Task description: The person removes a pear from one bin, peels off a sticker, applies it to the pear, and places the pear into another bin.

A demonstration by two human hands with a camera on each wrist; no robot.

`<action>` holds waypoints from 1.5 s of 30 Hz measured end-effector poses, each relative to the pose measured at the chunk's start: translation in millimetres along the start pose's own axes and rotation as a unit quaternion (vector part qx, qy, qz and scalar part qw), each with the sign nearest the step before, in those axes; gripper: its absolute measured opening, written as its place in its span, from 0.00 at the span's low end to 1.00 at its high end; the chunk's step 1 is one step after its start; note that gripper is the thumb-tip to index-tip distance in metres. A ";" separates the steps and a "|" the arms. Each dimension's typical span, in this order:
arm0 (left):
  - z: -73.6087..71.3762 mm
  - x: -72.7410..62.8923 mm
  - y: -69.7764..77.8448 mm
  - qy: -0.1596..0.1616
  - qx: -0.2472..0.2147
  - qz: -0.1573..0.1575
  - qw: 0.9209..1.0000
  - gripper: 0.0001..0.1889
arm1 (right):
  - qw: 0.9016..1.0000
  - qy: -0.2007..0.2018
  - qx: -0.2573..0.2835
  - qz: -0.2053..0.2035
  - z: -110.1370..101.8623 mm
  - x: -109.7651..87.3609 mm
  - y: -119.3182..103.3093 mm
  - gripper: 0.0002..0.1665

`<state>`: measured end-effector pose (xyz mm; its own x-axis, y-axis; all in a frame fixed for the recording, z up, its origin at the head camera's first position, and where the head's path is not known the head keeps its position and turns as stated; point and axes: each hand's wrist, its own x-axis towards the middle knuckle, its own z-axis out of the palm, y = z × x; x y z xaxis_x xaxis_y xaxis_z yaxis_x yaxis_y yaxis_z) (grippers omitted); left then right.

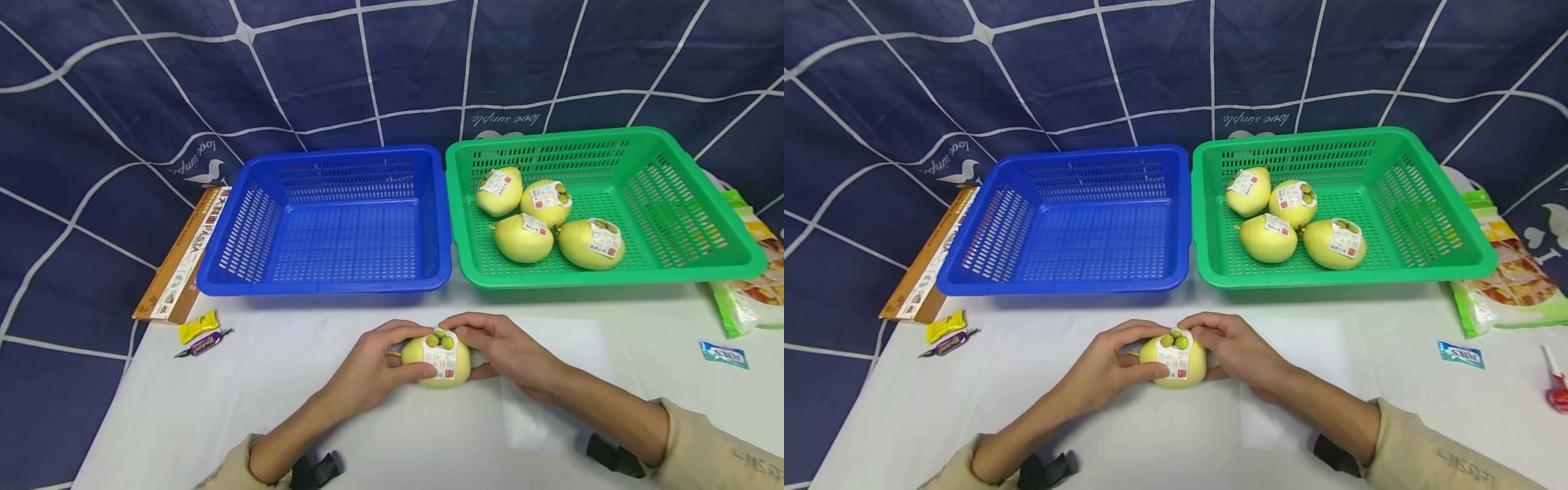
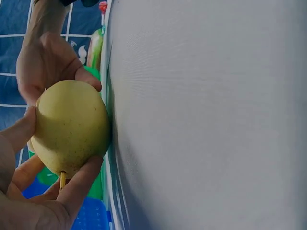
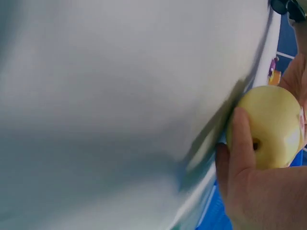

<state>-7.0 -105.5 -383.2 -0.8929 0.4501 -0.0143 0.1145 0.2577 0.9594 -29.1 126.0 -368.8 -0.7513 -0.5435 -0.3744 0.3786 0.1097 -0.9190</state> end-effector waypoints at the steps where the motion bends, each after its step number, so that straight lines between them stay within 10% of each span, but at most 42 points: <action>1: -0.6 -0.5 -0.1 -0.002 0.003 -0.001 1.000 0.23 | 1.000 0.000 0.003 0.003 0.7 0.9 -0.8 0.18; 17: -3.2 -3.7 -2.0 -0.035 -0.058 0.002 0.998 0.18 | 1.000 -0.023 -0.011 0.002 5.0 4.4 -3.9 0.18; 27: -12.7 7.7 -4.7 -0.042 -0.013 0.008 0.999 0.20 | 1.000 -0.017 -0.002 -0.005 3.9 3.7 -1.1 0.22; 45: -20.9 13.7 -5.5 -0.070 -0.070 -0.062 0.993 0.19 | 0.997 -0.025 -0.059 -0.041 8.9 4.9 1.1 0.33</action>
<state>-29.0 -118.7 -382.7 -0.8256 0.5400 -0.1637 -0.0624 0.2010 0.9776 -27.6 116.0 -370.6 -0.7488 -0.5946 -0.2927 0.2485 0.1575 -0.9557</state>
